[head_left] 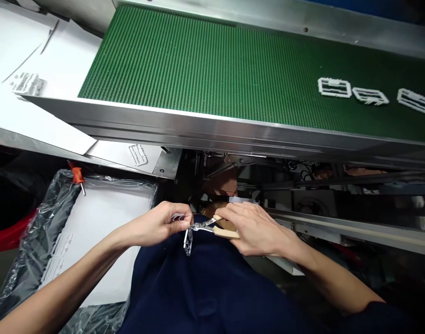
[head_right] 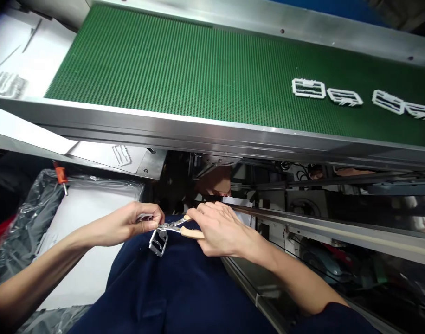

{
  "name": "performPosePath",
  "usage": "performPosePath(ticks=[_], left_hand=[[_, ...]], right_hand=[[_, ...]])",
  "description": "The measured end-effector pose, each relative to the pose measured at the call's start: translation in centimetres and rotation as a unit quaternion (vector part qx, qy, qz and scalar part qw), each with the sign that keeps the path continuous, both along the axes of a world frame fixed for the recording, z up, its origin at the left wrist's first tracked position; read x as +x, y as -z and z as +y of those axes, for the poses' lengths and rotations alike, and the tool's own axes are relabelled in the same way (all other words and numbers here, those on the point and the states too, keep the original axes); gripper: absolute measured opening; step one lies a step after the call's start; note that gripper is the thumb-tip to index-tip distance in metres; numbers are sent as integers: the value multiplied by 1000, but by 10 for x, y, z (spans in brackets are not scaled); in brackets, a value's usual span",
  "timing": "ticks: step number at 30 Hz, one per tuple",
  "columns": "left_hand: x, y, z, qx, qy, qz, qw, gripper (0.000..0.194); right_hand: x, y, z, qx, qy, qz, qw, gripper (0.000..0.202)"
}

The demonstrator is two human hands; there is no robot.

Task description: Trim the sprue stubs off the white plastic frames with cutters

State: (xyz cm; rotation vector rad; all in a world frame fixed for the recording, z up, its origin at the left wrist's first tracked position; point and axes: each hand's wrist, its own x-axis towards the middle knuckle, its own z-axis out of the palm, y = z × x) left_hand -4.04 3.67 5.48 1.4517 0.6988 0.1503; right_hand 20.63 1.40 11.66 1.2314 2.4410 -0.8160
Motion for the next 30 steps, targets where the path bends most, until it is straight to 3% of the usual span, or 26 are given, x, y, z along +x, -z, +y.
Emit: performPosePath(ticks=[9, 20, 30], left_hand=[[0, -2, 1, -24, 6, -14, 1000, 24], [2, -6, 4, -10, 30, 3, 999, 15], [6, -7, 2, -34, 20, -3, 999, 16]], right_hand=[[-8, -10, 7, 15, -61, -62, 996, 36], [-21, -30, 18, 59, -134, -93, 985, 19], [-24, -28, 27, 45, -142, -73, 986, 16]])
